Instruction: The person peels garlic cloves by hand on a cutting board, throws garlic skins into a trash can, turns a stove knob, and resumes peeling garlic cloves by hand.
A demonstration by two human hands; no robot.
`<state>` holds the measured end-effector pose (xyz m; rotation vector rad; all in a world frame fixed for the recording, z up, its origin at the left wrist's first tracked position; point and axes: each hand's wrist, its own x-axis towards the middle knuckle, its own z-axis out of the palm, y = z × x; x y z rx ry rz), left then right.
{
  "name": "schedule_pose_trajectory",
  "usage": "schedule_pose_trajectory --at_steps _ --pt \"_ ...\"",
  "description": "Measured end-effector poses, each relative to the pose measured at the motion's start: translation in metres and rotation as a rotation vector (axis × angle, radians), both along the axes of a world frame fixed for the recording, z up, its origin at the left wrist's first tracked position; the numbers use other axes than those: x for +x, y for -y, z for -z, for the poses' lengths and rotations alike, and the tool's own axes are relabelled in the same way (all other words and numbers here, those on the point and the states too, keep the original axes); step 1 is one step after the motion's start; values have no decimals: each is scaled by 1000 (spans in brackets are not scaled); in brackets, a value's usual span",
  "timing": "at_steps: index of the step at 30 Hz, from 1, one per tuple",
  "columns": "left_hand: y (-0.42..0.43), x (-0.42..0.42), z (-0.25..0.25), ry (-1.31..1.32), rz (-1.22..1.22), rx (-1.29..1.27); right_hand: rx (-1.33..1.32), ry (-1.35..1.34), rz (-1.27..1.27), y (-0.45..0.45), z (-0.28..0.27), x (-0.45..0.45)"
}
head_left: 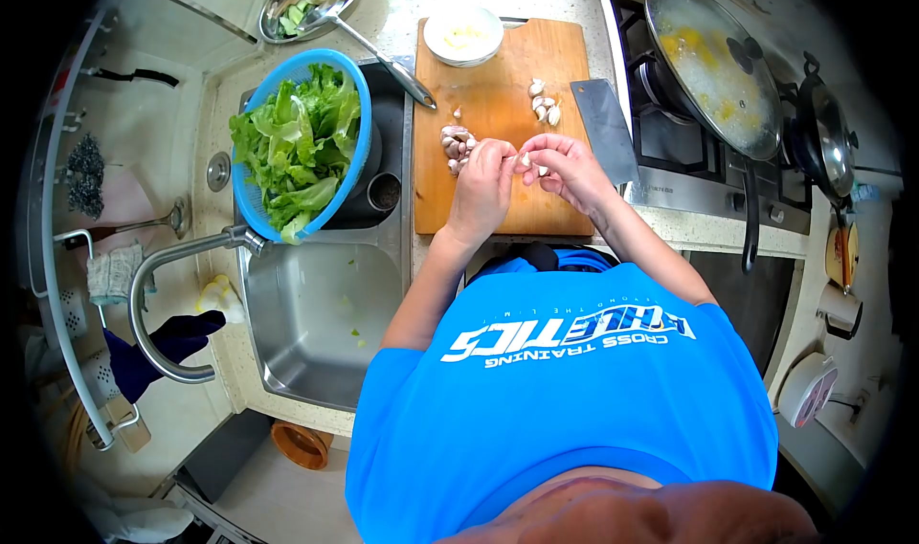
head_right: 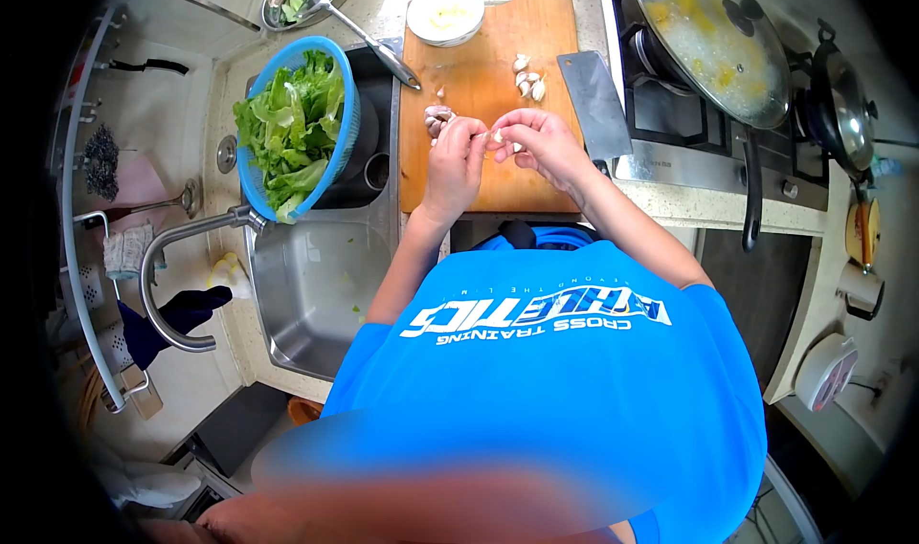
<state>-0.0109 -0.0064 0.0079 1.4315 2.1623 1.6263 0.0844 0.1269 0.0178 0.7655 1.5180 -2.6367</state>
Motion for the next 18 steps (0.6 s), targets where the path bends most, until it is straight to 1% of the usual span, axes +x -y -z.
schedule_pose_trajectory --at_steps 2,6,8,9,11,12,14,18 --pt "0 0 0 -23 -6 37 -96 -4 11 -1 -2 0" --pt "2 0 5 -6 -10 33 -79 4 4 -2 -5 0" --pt "1 2 7 142 16 54 -65 -7 -6 -3 -6 1" --pt "1 2 8 142 17 53 -65 -7 -5 -3 -5 1" --pt "0 3 12 406 80 131 -92 -28 14 -4 -4 2" --pt "0 3 13 405 81 131 -92 -29 15 -5 -3 3" --pt "0 3 15 706 174 174 -107 -20 4 -6 1 4" --pt "0 5 16 798 176 238 -130 -31 -19 -5 -3 5"
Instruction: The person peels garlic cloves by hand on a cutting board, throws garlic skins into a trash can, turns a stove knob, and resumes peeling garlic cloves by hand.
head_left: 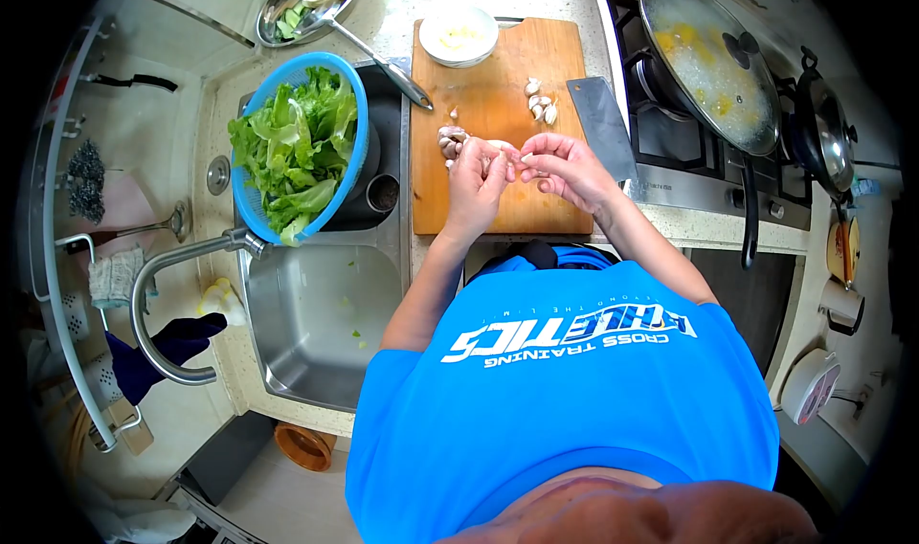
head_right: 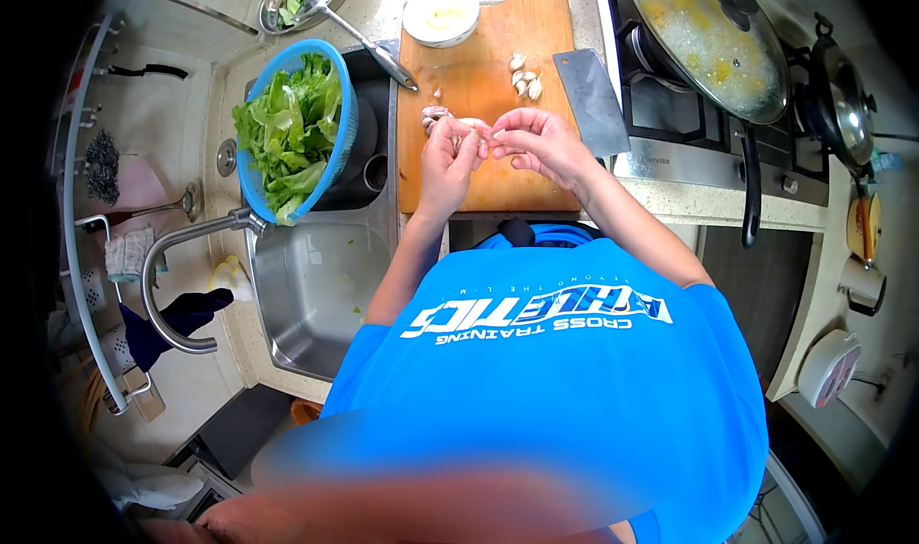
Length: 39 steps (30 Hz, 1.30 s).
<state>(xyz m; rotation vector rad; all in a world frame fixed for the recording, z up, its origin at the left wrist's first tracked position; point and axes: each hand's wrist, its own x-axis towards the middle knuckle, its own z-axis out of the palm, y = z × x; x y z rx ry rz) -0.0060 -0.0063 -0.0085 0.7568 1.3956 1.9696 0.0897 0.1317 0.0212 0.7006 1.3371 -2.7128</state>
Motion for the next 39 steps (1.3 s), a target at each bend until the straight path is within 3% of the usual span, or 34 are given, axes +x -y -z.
schedule_pose_trajectory --at_steps 6,12,17,18,21,23,24,27,30,32,35,39 --pt "0 1 -2 99 58 45 41 -17 -3 -1 9 2" --pt "4 -2 2 -318 78 -159 51 18 -5 -2 11 4" --pt "6 -5 1 254 119 35 -229 1 39 -9 9 8" --pt "5 -5 -2 255 118 35 -229 2 38 -14 13 9" --pt "4 -6 -6 471 113 110 -10 3 191 -35 26 2" --pt "4 -10 0 427 214 242 1328 172 154 -48 23 -8" --pt "3 -10 1 424 219 243 1455 273 120 -49 21 -11" --pt "1 -8 -2 402 230 212 1625 265 31 -44 29 -16" --pt "-2 -3 -10 421 223 237 1560 300 31 -39 37 -19" --pt "-4 -3 -7 368 174 -27 1524 321 33 -37 38 -18" --pt "-12 -2 2 404 116 -156 1489 213 33 -29 29 -9" --pt "-27 1 7 367 24 -159 1482 99 -17 -12 6 -7"
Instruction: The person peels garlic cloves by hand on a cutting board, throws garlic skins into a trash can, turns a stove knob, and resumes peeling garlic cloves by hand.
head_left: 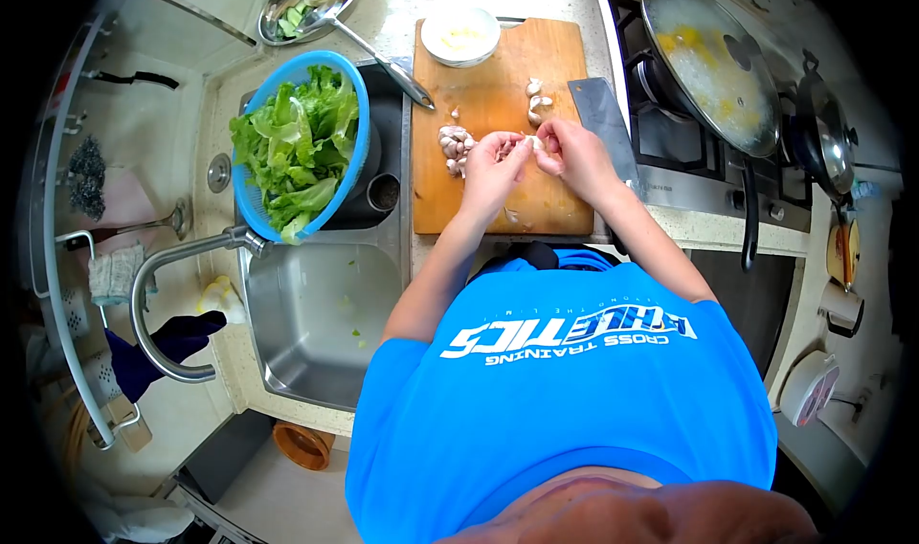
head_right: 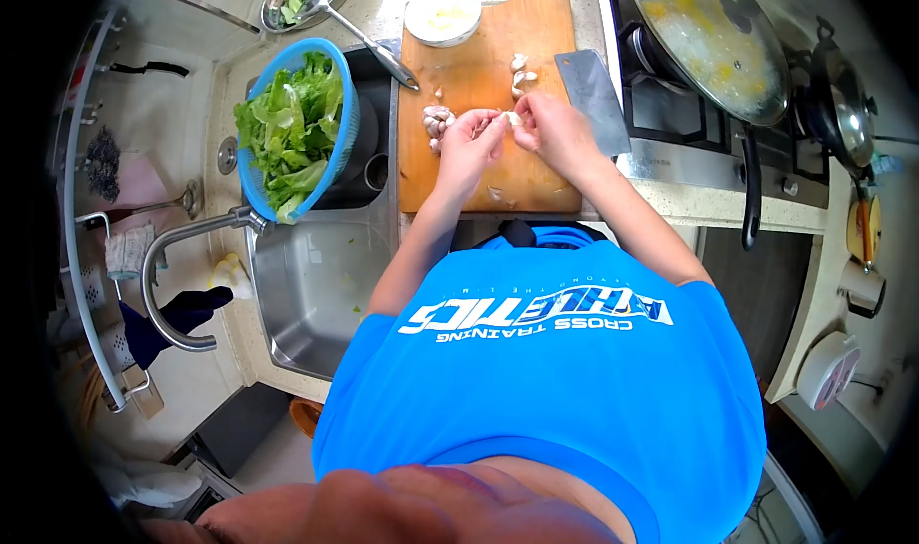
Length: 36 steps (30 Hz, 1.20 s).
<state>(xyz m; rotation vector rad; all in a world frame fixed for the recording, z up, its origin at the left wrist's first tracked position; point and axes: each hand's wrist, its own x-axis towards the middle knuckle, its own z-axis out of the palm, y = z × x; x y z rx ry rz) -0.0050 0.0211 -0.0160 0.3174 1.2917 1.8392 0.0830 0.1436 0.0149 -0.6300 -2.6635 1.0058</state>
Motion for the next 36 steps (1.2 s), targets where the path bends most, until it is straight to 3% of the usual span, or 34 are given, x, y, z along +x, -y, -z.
schedule_pose_trajectory --at_steps 6,8,14,21,23,30,33,35,36 --pt "-7 -6 4 -139 23 -51 56 -66 -57 -1 -4 1" --pt "-4 -12 4 -107 35 -47 -211 -42 -43 -4 -1 4" --pt "-4 -13 9 -50 66 4 -416 46 -53 -2 1 7" --pt "1 -16 3 -154 137 -57 -461 -101 -87 -4 14 9" --pt "1 -17 2 -111 166 -53 -289 -147 -52 -2 15 9" --pt "3 -16 -1 -218 174 -104 -232 -244 48 14 11 8" --pt "4 -14 -1 -265 180 -135 -308 -267 84 17 18 9" --pt "1 -13 6 -323 114 -114 -580 -214 131 15 22 8" --pt "1 -13 6 -322 114 -115 -580 -213 131 14 24 7"
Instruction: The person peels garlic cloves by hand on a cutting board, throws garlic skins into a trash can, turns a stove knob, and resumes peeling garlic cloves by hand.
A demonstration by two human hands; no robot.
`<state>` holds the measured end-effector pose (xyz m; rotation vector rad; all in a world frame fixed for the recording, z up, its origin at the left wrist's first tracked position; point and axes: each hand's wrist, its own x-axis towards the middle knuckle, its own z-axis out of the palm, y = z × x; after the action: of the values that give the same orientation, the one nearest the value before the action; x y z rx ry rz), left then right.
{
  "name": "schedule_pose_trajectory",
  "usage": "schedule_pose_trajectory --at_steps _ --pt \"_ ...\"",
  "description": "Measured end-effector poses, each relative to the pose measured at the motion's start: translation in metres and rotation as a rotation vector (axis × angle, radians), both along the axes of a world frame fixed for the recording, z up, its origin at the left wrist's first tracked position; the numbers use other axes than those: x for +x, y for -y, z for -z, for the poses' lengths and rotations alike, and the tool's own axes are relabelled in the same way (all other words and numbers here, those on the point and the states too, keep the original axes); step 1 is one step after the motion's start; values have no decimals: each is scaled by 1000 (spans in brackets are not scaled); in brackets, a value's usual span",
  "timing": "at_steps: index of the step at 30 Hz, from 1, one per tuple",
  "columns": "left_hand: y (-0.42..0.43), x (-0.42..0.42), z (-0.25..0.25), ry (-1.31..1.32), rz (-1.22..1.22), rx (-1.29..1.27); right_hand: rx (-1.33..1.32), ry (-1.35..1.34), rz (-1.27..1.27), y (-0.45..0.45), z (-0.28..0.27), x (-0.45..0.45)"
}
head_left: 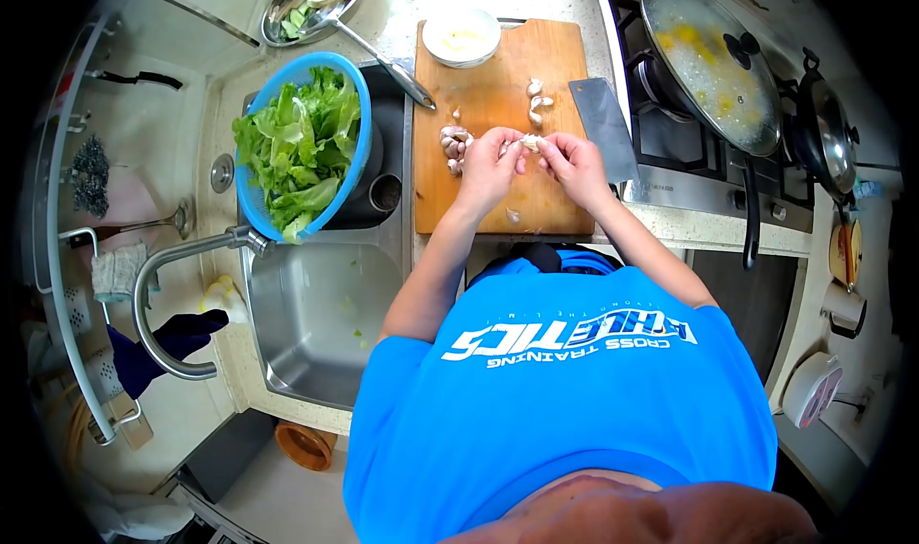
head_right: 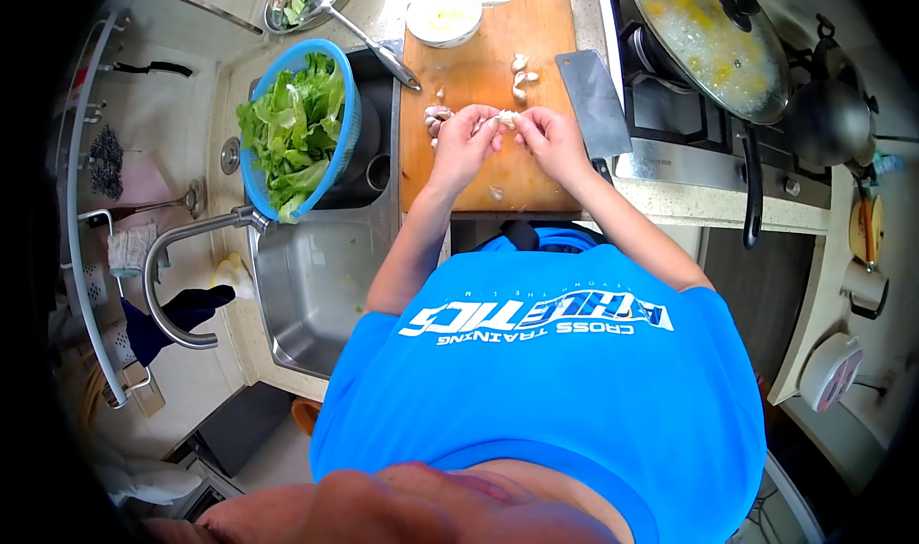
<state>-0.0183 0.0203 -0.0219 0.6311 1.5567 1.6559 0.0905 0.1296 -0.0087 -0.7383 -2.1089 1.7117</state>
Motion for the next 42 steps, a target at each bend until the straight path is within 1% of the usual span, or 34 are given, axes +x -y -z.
schedule_pose_trajectory --at_steps 2,3,5,6,8,9,11,12,14,15,17,18,20,21,23,24,26,27,29,30,32,36,38,39,41,42 --pt "1 -1 -1 -154 6 -27 -130 7 -28 -1 2 -1" --pt "1 -1 -2 -153 5 -28 -131 8 -28 0 3 0" --pt "1 1 -5 -336 -11 -66 -154 -29 -36 1 4 -1" --pt "1 1 -5 -336 -14 -66 -154 -28 -39 1 3 -1" --pt "2 2 -4 -345 -11 -108 -43 31 -74 1 -2 -1" --pt "3 3 -5 -345 -11 -108 -43 32 -74 2 -7 -1" --pt "4 4 -7 218 -52 5 571 -26 -177 3 -18 -2" --pt "5 4 -7 218 -52 5 571 -25 -177 3 -19 -2" --pt "7 0 -6 374 20 117 573 -42 -196 4 -21 -2" --pt "9 -3 -7 374 20 117 573 -43 -196 5 -20 -2" --pt "13 -9 -8 593 174 228 527 -91 -159 5 -19 -3" --pt "15 -11 -5 594 175 228 526 -90 -158 6 -24 -3" --pt "16 -15 1 734 261 296 243 117 -145 6 -39 -5" --pt "16 -14 0 734 262 296 244 117 -144 4 -35 -4" --pt "16 -11 -2 685 193 296 101 60 -178 0 -21 -4" --pt "15 -8 -4 686 195 295 100 61 -176 -1 -14 -5" --pt "13 -2 -10 337 55 174 -276 -145 -190 -1 -5 -7" --pt "14 -2 -8 339 54 173 -277 -143 -190 -2 -5 -6" --pt "13 -3 -4 214 115 150 -368 -67 -235 -6 -7 -4" --pt "13 -2 -4 216 117 149 -369 -67 -233 -6 -7 -4" --pt "13 0 -6 318 42 173 -408 -76 -256 -6 -8 -5" --pt "16 0 -2 320 62 151 -449 17 -236 -6 -15 -2" --pt "17 0 -3 357 25 173 -570 -54 -203 -7 -15 0" --pt "18 -1 -1 357 25 171 -572 -54 -202 -7 -14 1" --pt "20 -3 4 356 61 228 -830 -65 -157 -10 -13 3" --pt "21 -3 -1 358 62 225 -832 -65 -155 -13 -10 4"
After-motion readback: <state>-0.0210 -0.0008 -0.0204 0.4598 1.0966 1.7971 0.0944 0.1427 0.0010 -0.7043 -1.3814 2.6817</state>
